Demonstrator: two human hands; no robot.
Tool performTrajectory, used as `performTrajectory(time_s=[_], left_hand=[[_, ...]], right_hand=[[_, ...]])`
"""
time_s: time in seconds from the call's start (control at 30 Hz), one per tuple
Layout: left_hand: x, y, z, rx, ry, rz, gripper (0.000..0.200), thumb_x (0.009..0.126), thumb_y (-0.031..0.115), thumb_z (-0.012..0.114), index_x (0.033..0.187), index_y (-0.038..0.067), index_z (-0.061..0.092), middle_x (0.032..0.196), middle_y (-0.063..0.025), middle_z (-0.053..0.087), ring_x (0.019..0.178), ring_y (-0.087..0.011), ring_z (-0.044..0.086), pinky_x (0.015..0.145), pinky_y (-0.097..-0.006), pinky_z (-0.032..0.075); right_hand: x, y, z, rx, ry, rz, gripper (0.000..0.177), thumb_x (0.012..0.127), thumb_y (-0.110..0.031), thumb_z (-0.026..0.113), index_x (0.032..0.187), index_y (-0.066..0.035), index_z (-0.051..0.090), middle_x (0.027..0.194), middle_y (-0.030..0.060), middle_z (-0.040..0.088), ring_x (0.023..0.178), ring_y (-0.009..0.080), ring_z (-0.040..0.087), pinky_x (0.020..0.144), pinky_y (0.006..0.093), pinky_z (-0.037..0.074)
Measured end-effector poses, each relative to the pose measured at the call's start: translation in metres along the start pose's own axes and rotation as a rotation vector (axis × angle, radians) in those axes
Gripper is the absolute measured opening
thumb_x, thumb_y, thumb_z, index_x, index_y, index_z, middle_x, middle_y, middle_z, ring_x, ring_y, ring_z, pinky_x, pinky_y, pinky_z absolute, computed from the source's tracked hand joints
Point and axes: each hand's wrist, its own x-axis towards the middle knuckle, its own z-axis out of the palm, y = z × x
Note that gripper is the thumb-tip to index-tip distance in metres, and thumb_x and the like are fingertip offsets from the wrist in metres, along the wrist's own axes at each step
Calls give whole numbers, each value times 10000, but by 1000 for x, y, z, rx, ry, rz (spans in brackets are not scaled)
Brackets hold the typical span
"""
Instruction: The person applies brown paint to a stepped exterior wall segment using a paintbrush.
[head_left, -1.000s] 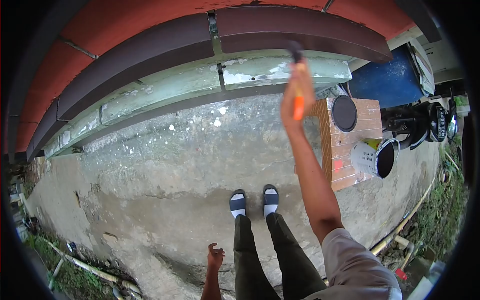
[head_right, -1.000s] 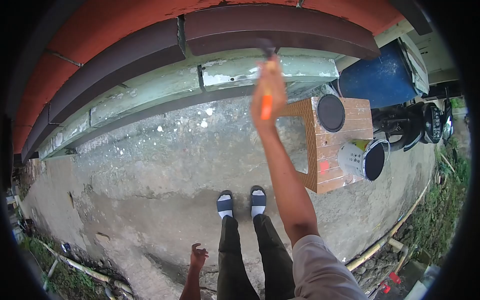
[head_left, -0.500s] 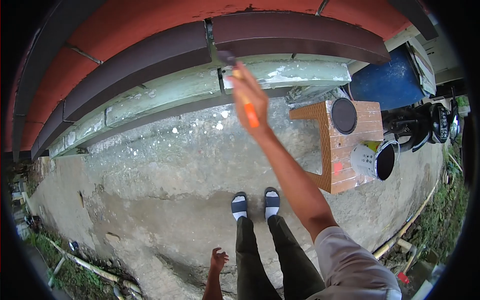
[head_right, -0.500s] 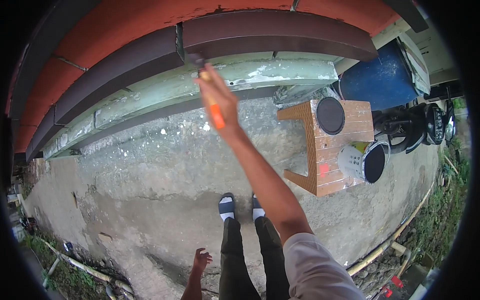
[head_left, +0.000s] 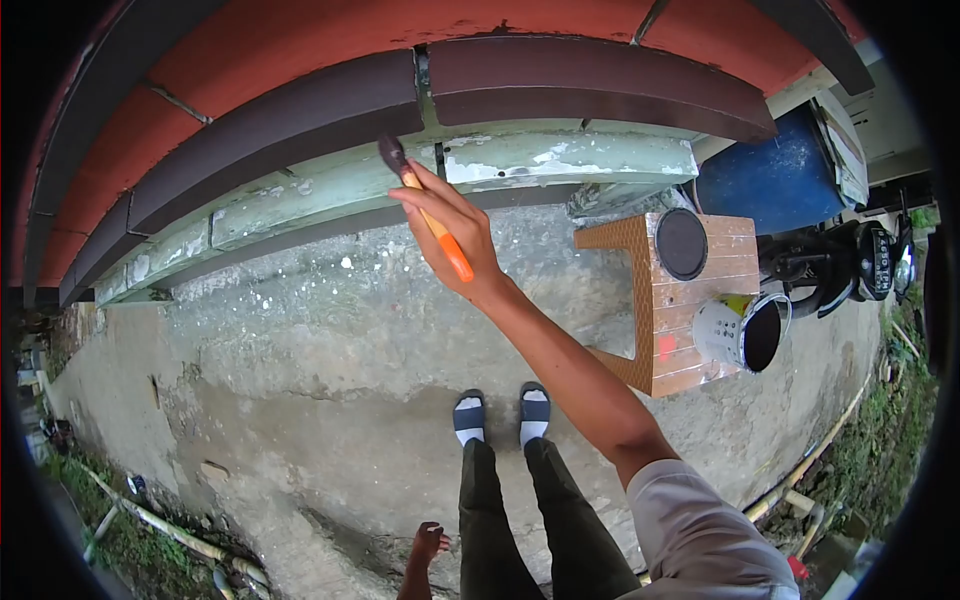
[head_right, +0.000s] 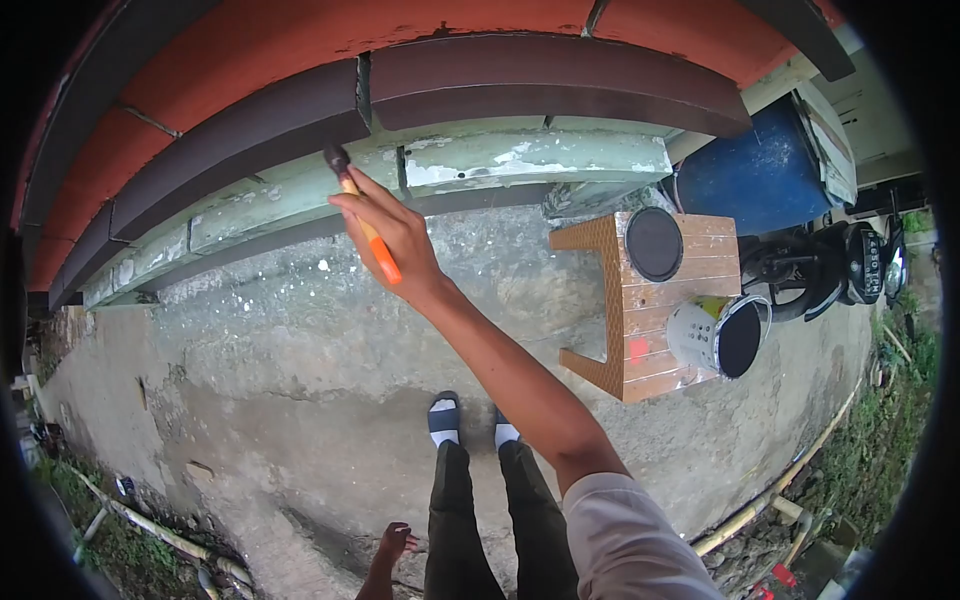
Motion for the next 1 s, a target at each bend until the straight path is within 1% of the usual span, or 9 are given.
performTrajectory(time_s=[0.03, 0.13, 0.17, 0.23, 0.43, 0.57, 0.73, 0.97, 1.0], left_hand=[[1, 1, -3, -18, 5, 8, 303, 955, 163, 570, 1227, 80, 467, 814, -142, 694, 653, -239, 676, 556, -385, 547], [4, 2, -2, -57, 7, 20, 268, 959, 183, 568, 1197, 82, 499, 803, -132, 692, 654, -233, 678, 552, -375, 541], [3, 2, -3, -55, 10, 14, 259, 958, 184, 569, 1187, 83, 507, 801, -131, 691, 653, -232, 679, 552, -375, 541], [4, -2, -2, -60, 5, 8, 248, 957, 185, 571, 1176, 86, 515, 798, -130, 690, 652, -231, 680, 551, -374, 543], [5, -16, 0, -44, -9, 21, 230, 956, 184, 574, 1159, 91, 516, 797, -137, 689, 639, -233, 682, 536, -369, 544], [3, -14, -4, -56, -7, 11, 224, 961, 187, 564, 1157, 89, 515, 790, -139, 685, 634, -233, 679, 543, -373, 549], [-3, -13, -12, -61, 3, 35, 223, 964, 200, 555, 1152, 88, 516, 783, -134, 681, 633, -230, 677, 551, -372, 550], [0, -19, -16, -48, 1, 25, 246, 966, 233, 552, 1163, 91, 516, 797, -130, 684, 654, -233, 682, 565, -368, 552], [-3, -17, -13, -30, 7, 23, 247, 968, 238, 551, 1163, 91, 518, 798, -130, 685, 657, -233, 683, 568, -369, 553]], right_hand=[[10, -14, 3, 70, -57, 33, 181, 929, -82, 630, 1100, -57, 687, 1177, 199, 670, 1088, 237, 660, 881, 316, 526], [61, -26, -36, 158, 86, 312, 172, 915, -128, 683, 1077, -68, 682, 1044, 100, 707, 912, 154, 687, 778, 266, 532], [83, -19, -54, 218, 146, 317, 178, 919, -152, 694, 1051, -36, 666, 972, 78, 700, 842, 141, 681, 731, 256, 540], [122, -20, -87, 333, 188, 335, 195, 917, -137, 689, 1010, 26, 637, 951, 120, 689, 817, 152, 692, 664, 258, 604], [174, -20, -66, 267, -60, 473, 145, 864, -88, 679, 922, 45, 694, 843, 110, 709, 737, 153, 712, 642, 257, 611], [190, -14, -66, 45, -93, 586, 190, 844, -137, 697, 900, 43, 722, 797, 119, 728, 657, 155, 713, 638, 251, 600], [205, 2, -102, -106, -153, 532, 184, 853, -156, 680, 810, 8, 753, 722, 51, 730, 616, 110, 701, 598, 220, 546], [223, -3, -148, -447, -139, 387, 207, 853, -189, 661, 771, -21, 752, 684, 43, 721, 643, 101, 705, 622, 235, 551], [222, -1, -141, -287, -154, 391, 204, 852, -182, 665, 764, -18, 749, 692, 45, 721, 649, 103, 704, 625, 236, 551]])
